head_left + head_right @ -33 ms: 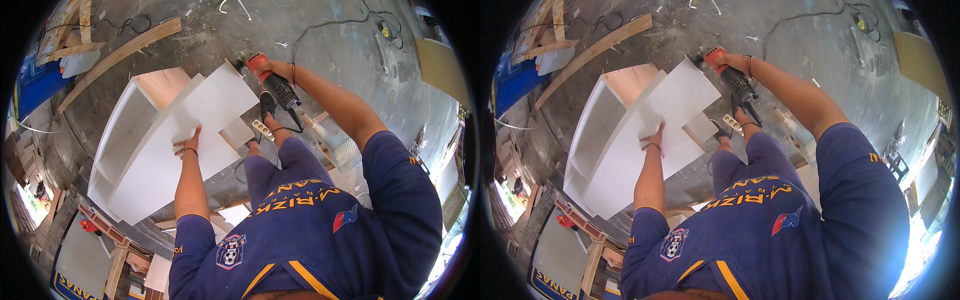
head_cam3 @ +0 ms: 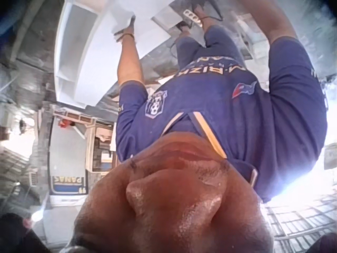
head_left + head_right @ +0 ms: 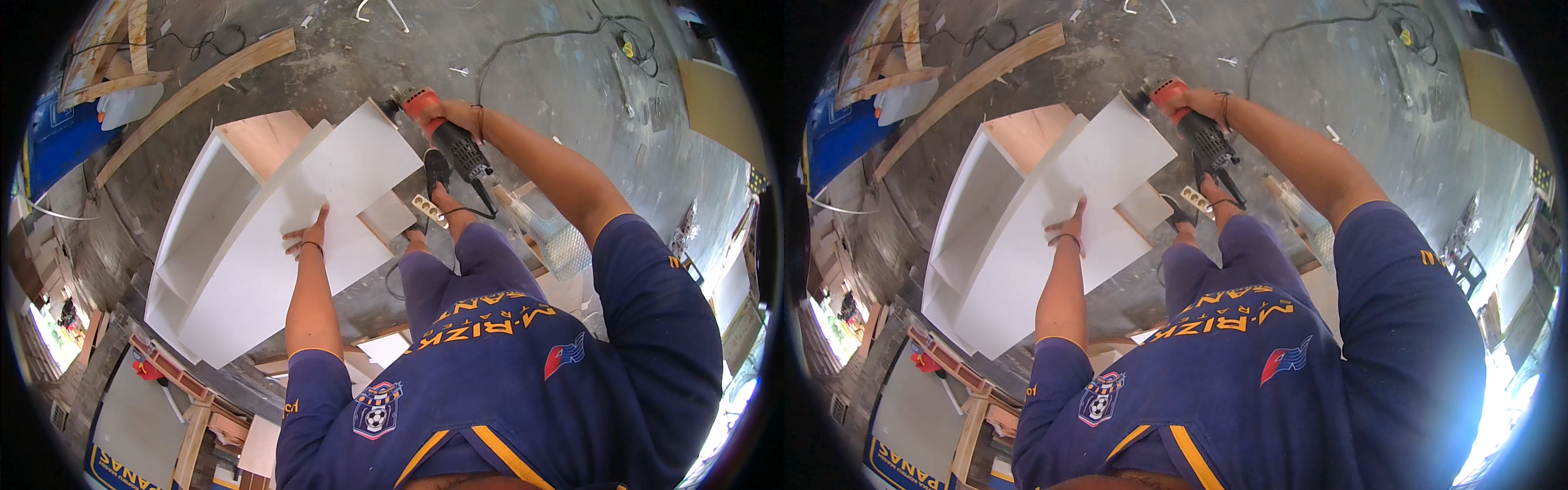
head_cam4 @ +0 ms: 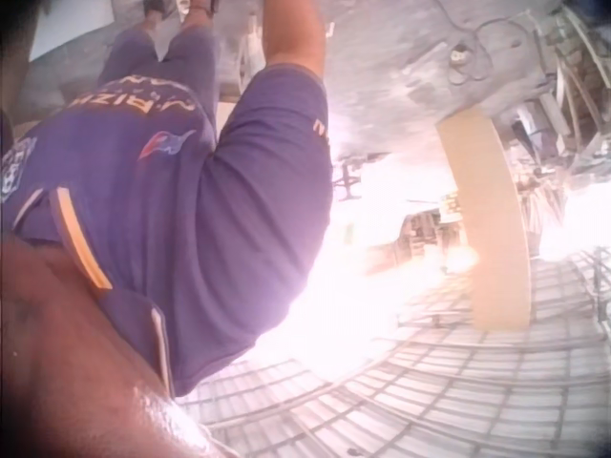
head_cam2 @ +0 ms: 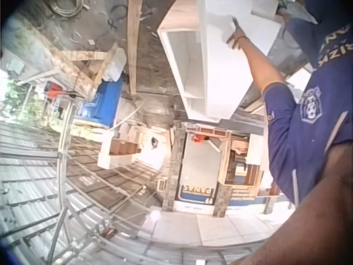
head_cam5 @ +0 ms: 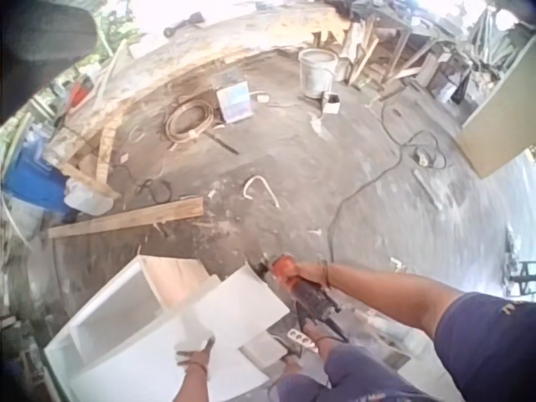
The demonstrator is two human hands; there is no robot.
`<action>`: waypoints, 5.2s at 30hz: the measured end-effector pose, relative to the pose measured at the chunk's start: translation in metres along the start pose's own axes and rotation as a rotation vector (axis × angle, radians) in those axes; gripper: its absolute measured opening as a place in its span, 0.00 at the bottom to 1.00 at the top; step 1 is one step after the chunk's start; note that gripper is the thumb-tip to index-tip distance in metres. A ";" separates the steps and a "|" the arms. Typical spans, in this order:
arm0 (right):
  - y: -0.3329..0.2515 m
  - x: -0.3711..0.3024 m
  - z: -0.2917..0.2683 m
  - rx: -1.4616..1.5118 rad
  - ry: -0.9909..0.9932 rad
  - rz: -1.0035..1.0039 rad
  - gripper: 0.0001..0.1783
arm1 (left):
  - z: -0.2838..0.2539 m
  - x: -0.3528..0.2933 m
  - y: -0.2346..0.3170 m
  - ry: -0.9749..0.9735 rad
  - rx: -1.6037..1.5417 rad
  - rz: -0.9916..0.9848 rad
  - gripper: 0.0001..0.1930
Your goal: The person cuts a strip of material with scissors, moves to a large white cabinet, and uses a handheld power sander to sand the edges of the cabinet.
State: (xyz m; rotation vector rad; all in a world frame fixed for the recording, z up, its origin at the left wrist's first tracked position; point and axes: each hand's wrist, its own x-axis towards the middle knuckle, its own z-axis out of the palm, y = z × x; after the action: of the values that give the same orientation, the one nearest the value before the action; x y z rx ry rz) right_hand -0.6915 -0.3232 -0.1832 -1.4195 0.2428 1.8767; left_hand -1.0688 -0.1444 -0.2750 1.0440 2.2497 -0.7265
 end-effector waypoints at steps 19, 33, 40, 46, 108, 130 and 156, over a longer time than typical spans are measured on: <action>0.176 -0.107 -0.008 0.261 0.144 -0.083 0.22 | -0.011 0.064 -0.060 -0.453 -0.284 0.439 0.66; 0.319 -0.199 0.078 0.823 0.229 -0.800 0.23 | 0.043 -0.296 -0.194 -1.499 0.351 1.367 0.20; 0.377 -0.215 0.092 1.148 0.220 -0.982 0.23 | 0.038 -0.318 -0.214 -1.430 0.471 1.178 0.25; 0.410 -0.219 0.067 1.231 0.216 -1.091 0.21 | 0.059 -0.348 -0.219 -1.123 0.670 1.437 0.31; 0.566 -0.100 -0.276 1.028 1.405 -0.328 0.25 | 0.154 -0.265 -0.310 -0.112 0.470 1.083 0.34; 0.555 -0.106 -0.243 0.547 1.177 0.238 0.43 | 0.183 -0.275 -0.390 -0.207 0.148 1.033 0.36; 0.490 -0.072 0.027 -1.061 0.156 0.001 0.21 | 0.478 -0.371 -0.777 -0.572 -1.625 -0.300 0.39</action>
State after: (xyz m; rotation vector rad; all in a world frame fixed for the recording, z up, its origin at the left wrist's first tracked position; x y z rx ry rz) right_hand -1.0284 -0.6810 -0.2471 -2.2202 -0.8012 1.9591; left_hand -1.3666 -1.0778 -0.1763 -0.2863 1.6311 0.6636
